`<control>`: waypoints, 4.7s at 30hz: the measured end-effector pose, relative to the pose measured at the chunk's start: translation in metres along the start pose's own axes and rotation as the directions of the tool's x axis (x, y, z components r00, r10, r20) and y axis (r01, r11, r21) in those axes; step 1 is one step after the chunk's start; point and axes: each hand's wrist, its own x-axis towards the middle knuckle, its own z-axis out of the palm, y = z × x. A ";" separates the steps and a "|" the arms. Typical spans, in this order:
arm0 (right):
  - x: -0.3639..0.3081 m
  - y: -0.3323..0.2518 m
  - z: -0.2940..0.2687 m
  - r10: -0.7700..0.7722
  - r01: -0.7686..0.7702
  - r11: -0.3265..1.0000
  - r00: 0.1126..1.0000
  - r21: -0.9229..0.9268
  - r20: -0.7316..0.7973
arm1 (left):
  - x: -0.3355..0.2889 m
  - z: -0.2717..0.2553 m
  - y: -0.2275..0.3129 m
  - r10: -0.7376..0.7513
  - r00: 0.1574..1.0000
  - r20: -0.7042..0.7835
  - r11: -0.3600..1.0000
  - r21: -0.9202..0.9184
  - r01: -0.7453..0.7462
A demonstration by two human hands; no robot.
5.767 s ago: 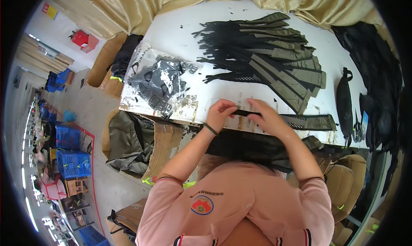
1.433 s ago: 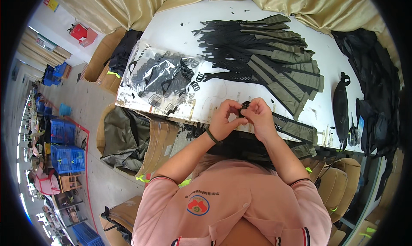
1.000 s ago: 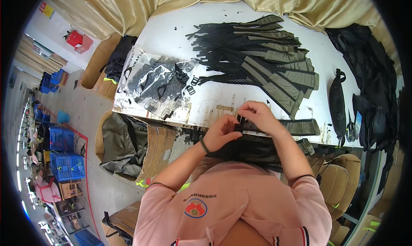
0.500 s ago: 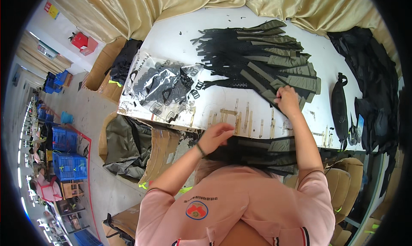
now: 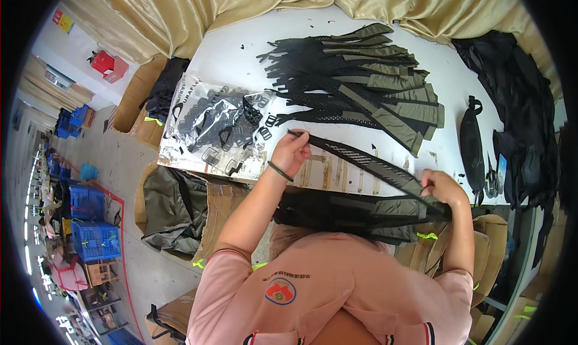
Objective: Manually assemble plastic buckles and sliders onto textile mesh straps.
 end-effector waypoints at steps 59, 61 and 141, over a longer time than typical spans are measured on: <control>0.093 -0.168 0.146 -0.375 0.337 0.543 0.917 0.769 -0.138 | -0.057 0.015 -0.031 0.503 0.844 0.185 0.520 0.715 -0.467; 0.097 -0.163 0.148 -0.404 0.425 0.629 0.894 0.651 -0.193 | -0.060 0.020 -0.031 0.498 0.847 0.187 0.545 0.692 -0.473; 0.079 -0.167 0.137 -0.308 0.308 0.478 0.936 0.823 -0.172 | -0.061 0.048 -0.020 0.322 0.947 -0.003 0.846 0.449 -0.287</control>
